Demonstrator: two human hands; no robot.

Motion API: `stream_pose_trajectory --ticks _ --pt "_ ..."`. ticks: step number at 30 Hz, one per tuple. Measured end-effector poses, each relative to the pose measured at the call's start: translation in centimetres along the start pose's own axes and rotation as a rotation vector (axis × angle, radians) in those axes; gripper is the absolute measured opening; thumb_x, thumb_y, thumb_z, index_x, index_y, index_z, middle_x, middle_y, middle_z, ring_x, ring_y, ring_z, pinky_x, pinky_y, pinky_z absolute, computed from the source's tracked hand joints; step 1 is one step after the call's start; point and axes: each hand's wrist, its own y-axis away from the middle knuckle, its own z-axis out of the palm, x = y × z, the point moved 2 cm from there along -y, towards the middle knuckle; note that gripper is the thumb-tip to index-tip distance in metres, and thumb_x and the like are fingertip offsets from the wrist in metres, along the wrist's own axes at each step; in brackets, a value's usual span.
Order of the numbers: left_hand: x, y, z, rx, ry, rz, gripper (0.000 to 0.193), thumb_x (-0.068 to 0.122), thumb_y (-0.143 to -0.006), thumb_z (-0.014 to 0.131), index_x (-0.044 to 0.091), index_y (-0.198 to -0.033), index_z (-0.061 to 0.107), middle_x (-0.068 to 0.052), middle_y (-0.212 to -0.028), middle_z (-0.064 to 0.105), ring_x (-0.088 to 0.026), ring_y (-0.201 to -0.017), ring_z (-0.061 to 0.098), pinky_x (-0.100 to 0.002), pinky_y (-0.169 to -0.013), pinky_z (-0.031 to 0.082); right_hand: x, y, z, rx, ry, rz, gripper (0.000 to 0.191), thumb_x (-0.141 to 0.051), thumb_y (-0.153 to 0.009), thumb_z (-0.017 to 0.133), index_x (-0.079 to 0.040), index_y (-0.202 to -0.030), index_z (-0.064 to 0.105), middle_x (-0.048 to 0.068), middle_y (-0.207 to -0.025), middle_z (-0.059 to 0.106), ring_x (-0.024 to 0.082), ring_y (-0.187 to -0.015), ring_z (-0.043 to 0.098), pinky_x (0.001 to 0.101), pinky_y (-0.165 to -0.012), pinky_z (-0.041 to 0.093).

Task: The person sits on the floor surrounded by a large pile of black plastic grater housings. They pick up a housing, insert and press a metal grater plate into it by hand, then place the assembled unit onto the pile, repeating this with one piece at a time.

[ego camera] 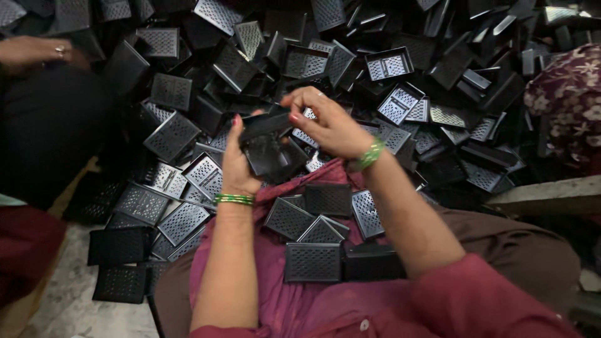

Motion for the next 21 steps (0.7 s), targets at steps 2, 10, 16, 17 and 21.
stream_pose_trajectory --ticks 2,10,16,17,21 --pt "-1.2 0.0 -0.3 0.047 -0.13 0.033 0.042 0.037 -0.102 0.059 0.003 -0.126 0.068 -0.011 -0.117 0.074 -0.023 -0.103 0.071 -0.038 -0.094 0.057 0.5 -0.8 2.0 0.14 -0.094 0.018 0.011 -0.009 -0.103 0.068 -0.005 -0.106 0.058 0.012 -0.132 0.06 0.021 -0.122 0.058 0.0319 -0.106 0.048" --pt "-1.1 0.0 -1.8 0.143 -0.213 0.033 0.032 0.02 -0.097 0.065 0.001 -0.121 0.068 -0.008 -0.11 0.075 -0.022 -0.097 0.072 -0.04 -0.089 0.058 0.6 -1.9 6.4 0.461 -0.532 0.066 0.045 -0.003 -0.099 0.07 -0.005 -0.139 0.051 0.011 -0.136 0.06 0.018 -0.125 0.058 0.0315 -0.109 0.048" --pt "-1.0 -0.3 -0.7 0.105 -0.173 0.009 0.05 0.039 -0.099 0.063 0.004 -0.135 0.061 -0.007 -0.125 0.07 -0.02 -0.113 0.068 -0.037 -0.099 0.055 -2.3 -1.3 7.3 0.159 -1.136 0.054 0.072 -0.006 -0.1 0.069 -0.009 -0.161 0.032 0.013 -0.161 0.046 0.024 -0.153 0.041 0.0395 -0.129 0.036" --pt "-1.0 -0.1 -0.7 0.114 -0.182 -0.016 0.054 0.044 -0.097 0.062 0.008 -0.137 0.058 -0.005 -0.127 0.068 -0.019 -0.115 0.067 -0.037 -0.098 0.055 -2.6 -1.2 7.5 0.105 -1.036 0.022 0.074 -0.007 -0.101 0.069 -0.012 -0.164 0.029 0.01 -0.165 0.041 0.023 -0.158 0.034 0.0393 -0.132 0.031" --pt "-1.4 -0.1 -0.7 -0.018 -0.052 -0.041 0.063 0.053 -0.101 0.059 0.007 -0.143 0.054 -0.006 -0.133 0.063 -0.02 -0.123 0.062 -0.036 -0.105 0.052 -3.3 -0.7 7.3 -0.114 -0.506 -0.175 0.067 -0.019 -0.114 0.062 -0.019 -0.167 0.02 0.002 -0.175 0.019 0.018 -0.166 0.014 0.0351 -0.138 0.013"
